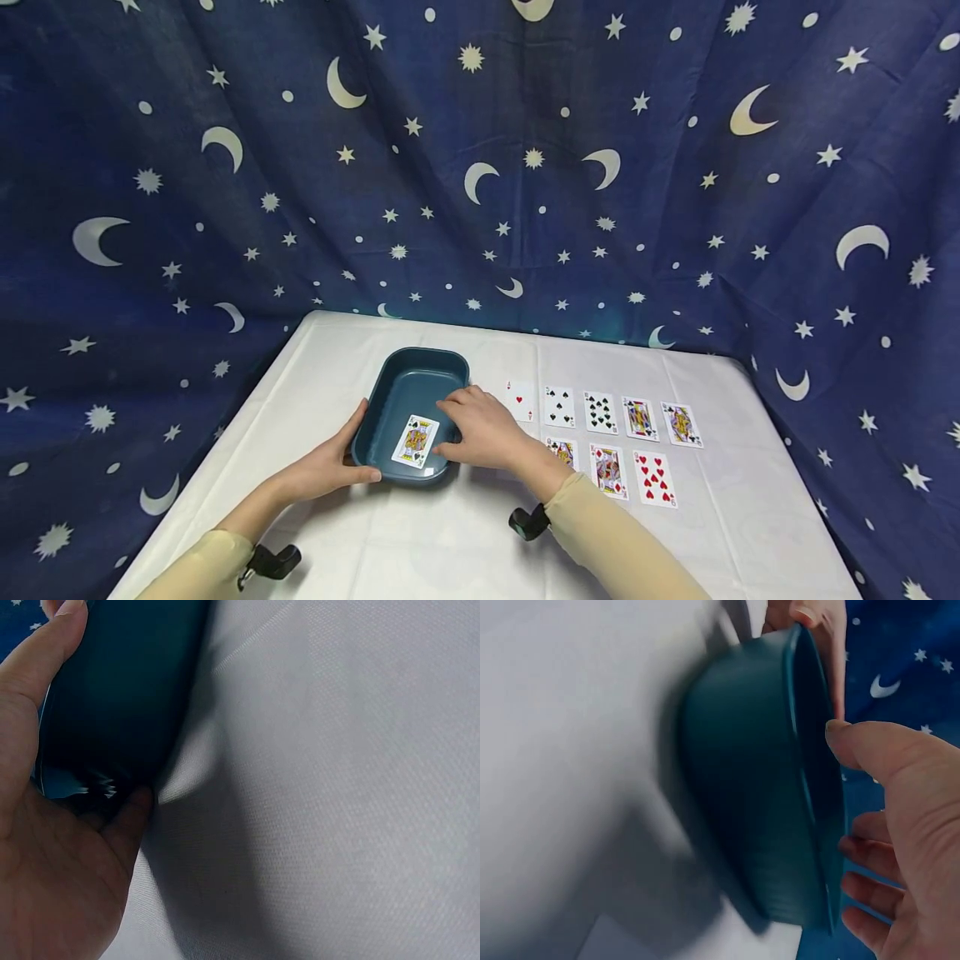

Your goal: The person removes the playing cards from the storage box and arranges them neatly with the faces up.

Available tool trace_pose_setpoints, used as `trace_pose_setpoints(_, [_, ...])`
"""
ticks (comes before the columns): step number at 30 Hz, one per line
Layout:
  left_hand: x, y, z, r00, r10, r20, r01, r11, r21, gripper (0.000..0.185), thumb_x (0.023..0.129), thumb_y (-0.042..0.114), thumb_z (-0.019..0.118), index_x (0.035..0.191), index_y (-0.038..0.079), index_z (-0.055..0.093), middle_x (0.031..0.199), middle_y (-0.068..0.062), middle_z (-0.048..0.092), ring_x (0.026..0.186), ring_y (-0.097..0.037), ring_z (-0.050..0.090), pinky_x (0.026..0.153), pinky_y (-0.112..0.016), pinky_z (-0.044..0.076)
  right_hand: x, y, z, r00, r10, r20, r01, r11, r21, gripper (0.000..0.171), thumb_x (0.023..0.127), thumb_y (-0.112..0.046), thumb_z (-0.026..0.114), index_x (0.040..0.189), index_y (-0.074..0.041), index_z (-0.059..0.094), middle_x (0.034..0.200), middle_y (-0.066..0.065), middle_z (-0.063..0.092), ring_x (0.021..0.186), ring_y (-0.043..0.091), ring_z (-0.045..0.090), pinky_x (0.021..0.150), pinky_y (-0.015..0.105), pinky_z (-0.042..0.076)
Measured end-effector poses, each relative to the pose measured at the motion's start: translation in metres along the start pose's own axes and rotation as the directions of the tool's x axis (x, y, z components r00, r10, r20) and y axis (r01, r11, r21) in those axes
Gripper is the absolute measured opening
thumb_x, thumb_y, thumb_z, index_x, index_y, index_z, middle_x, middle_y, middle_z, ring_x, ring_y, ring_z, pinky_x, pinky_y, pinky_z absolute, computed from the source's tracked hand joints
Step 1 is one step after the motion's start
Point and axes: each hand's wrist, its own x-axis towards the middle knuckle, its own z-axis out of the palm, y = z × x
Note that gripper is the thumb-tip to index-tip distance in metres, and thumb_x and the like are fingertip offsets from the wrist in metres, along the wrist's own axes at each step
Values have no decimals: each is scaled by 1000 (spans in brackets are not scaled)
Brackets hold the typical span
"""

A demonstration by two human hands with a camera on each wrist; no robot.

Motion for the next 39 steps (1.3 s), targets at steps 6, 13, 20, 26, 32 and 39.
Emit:
trace_pose_setpoints(6, [-1, 3, 0, 1000, 6, 3, -6, 1000, -21, 124, 85, 40, 85, 165, 19, -8, 172, -9, -2, 155, -33, 8, 121, -55, 23, 20, -14, 19, 998, 32, 48, -27, 995, -99, 74, 79, -58, 80, 133, -10, 68, 130, 3, 65, 125, 23, 52, 112, 41, 40])
trace_pose_setpoints(13, [-1, 2, 1, 1000, 6, 3, -6, 1000, -26, 124, 85, 40, 85, 166, 20, -6, 172, -7, -1, 155, -32, 9, 119, -52, 28, 37, -29, 31, 984, 78, 161, -32, 962, -272, 94, 67, -78, 76, 128, -7, 69, 127, 7, 64, 122, 24, 53, 116, 41, 35])
trace_pose_setpoints(20, [0, 1, 1, 1000, 8, 3, -8, 1000, -11, 124, 84, 40, 85, 166, 19, -6, 172, -7, -2, 155, -32, 9, 121, -53, 25, 43, -32, 40, 975, 138, 176, -72, 940, -335, 103, 63, -82, 76, 129, -5, 67, 127, 9, 63, 122, 28, 52, 114, 45, 34])
trace_pose_setpoints(26, [0, 2, 0, 1000, 6, 9, -5, 1000, -22, 124, 85, 39, 85, 165, 18, -7, 172, -8, -2, 155, -33, 11, 119, -51, 30, 48, -29, 44, 974, 140, 176, -76, 942, -328, 98, 59, -79, 83, 124, -6, 69, 116, 5, 63, 110, 23, 52, 110, 43, 36])
trace_pose_setpoints(32, [0, 2, 0, 1000, 2, 6, -2, 1000, -6, 125, 84, 41, 85, 165, 18, -6, 172, -8, -2, 155, -32, 10, 120, -52, 26, 53, -26, 42, 972, 151, 179, -94, 952, -291, 82, 63, -63, 90, 123, -10, 70, 113, 4, 65, 104, 21, 54, 103, 41, 41])
trace_pose_setpoints(39, [0, 1, 0, 1000, -1, 1, 1, 1000, -24, 125, 83, 40, 86, 166, 19, -6, 172, -8, 0, 155, -33, 13, 118, -50, 31, 55, -25, 38, 966, 163, 201, -111, 962, -248, 84, 60, -60, 93, 123, -9, 69, 114, 3, 64, 105, 20, 53, 102, 38, 40])
